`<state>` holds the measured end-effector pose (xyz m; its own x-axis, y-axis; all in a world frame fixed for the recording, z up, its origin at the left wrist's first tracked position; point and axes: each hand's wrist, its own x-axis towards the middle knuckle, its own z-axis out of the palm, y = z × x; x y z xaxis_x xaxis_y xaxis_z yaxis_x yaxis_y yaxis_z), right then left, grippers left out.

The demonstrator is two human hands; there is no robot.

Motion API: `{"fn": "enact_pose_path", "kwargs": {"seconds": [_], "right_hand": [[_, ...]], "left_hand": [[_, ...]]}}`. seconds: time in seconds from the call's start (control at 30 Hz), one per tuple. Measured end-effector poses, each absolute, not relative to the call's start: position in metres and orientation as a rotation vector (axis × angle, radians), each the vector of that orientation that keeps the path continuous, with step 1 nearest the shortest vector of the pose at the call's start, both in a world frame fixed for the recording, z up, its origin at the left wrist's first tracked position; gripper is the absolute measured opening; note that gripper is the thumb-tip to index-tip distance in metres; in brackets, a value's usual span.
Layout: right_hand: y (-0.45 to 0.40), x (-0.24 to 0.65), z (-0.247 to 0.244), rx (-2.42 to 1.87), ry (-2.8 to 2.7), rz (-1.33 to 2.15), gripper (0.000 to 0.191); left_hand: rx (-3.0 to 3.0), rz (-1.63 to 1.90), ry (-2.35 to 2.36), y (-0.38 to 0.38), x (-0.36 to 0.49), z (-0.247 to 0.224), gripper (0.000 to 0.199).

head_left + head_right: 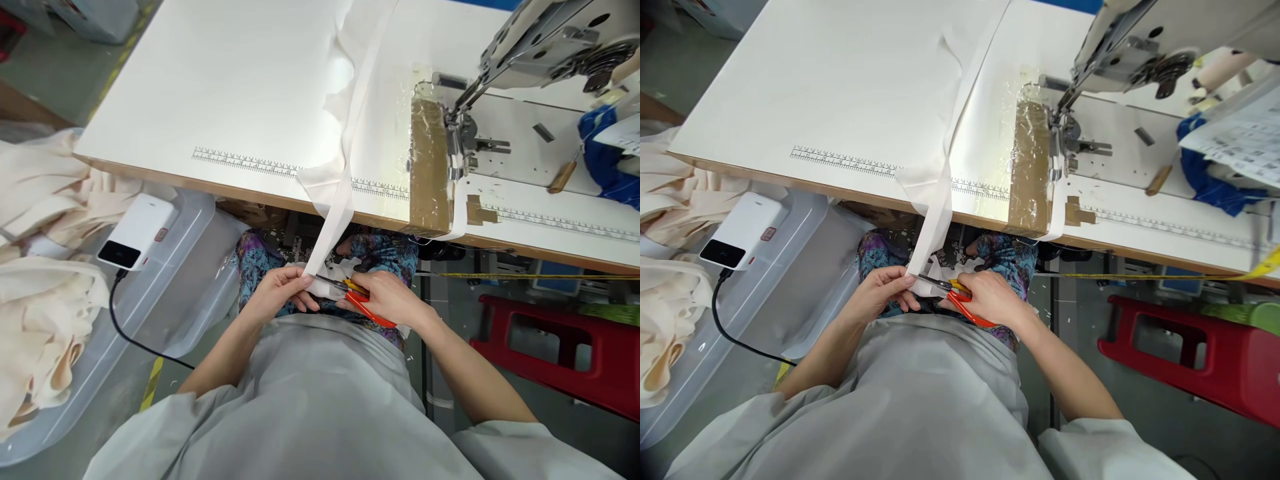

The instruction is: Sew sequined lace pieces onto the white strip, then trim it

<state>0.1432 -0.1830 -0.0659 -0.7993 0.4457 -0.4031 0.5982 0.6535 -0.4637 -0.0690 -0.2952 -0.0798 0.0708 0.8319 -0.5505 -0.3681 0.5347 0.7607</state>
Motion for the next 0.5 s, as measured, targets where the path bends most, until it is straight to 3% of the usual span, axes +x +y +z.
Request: {"fn": "enact_pose_path", "kwargs": {"seconds": [0.5], "right_hand": [[-0.181, 0.135, -0.076, 0.876, 2.632, -0.857, 0.053]], "left_hand": [[0.669, 0.809, 1.253, -0.297, -0.085, -0.088, 0.046]]}}
